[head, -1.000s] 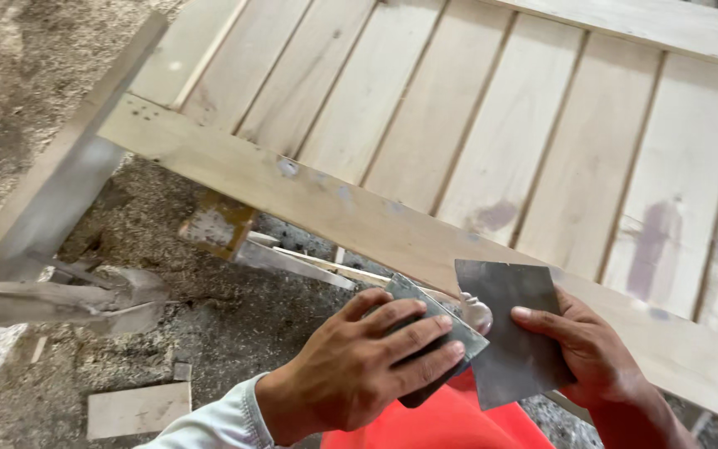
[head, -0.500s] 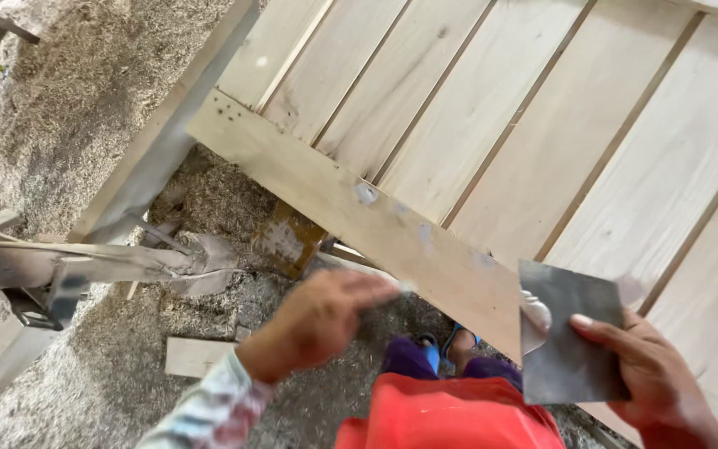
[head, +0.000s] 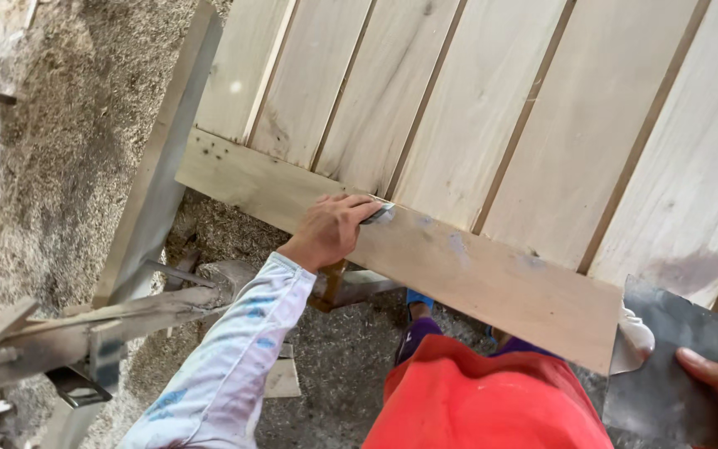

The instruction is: The person sands a wooden door by hand using sandpaper and a metal scraper, applying pressure to smooth the surface and edges.

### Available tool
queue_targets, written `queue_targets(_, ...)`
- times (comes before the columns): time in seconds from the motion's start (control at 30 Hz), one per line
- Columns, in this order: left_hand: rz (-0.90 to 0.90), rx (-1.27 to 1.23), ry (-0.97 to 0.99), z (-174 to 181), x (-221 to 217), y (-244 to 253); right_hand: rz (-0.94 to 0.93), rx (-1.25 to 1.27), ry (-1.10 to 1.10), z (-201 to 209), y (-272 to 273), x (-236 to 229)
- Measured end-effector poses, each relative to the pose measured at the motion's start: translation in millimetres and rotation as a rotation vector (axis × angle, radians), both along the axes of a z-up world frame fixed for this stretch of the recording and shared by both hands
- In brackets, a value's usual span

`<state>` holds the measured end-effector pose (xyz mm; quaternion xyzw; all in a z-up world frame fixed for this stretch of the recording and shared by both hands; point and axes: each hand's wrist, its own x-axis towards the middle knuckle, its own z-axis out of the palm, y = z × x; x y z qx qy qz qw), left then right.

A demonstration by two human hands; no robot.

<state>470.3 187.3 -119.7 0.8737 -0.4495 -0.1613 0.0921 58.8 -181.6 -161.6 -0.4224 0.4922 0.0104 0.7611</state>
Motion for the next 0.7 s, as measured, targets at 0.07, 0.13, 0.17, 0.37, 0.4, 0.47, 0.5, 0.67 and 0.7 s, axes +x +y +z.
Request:
queue_targets(0.07, -0.03, 0.027, 0.014, -6.3, -1.4, 1.5, -0.046, -0.05, 0.046, -12.7, 18.6, -18.2)
queue_targets(0.13, -0.065, 0.052, 0.007, -10.5, 5.7, -2.9, -0.058, -0.063, 0.077, -32.0, 30.1, -29.1)
queue_targets(0.17, -0.083, 0.056, 0.013, -11.4, 8.0, -4.7, -0.044, -0.047, 0.093, -38.8, 29.2, -34.8)
queue_targets(0.37, -0.183, 0.089, -0.035, -26.6, 5.1, 6.3, -0.083, 0.121, 0.352, -52.1, 57.1, -51.0)
queue_targets(0.4, -0.206, 0.093, -0.079, -33.4, 0.1, 8.2, -0.086, 0.113, 0.396, -49.4, 62.4, -51.1)
queue_targets(0.47, -0.212, 0.056, -0.157, -43.7, -11.5, 13.9, -0.069, 0.084, 0.418, -44.6, 74.4, -45.0)
queue_targets(0.5, -0.193, 0.019, -0.183, -46.7, -22.4, 16.9, -0.057, 0.072, 0.432, -39.4, 79.5, -42.0)
queue_targets(0.67, -0.22, 0.031, -0.064, -27.6, -38.4, 34.2, -0.098, 0.001, 0.347, 4.3, 111.9, -19.4)
queue_targets(0.7, -0.21, 0.067, 0.016, -22.5, -33.8, 35.3, -0.103, -0.003, 0.296, 12.6, 116.6, -12.5)
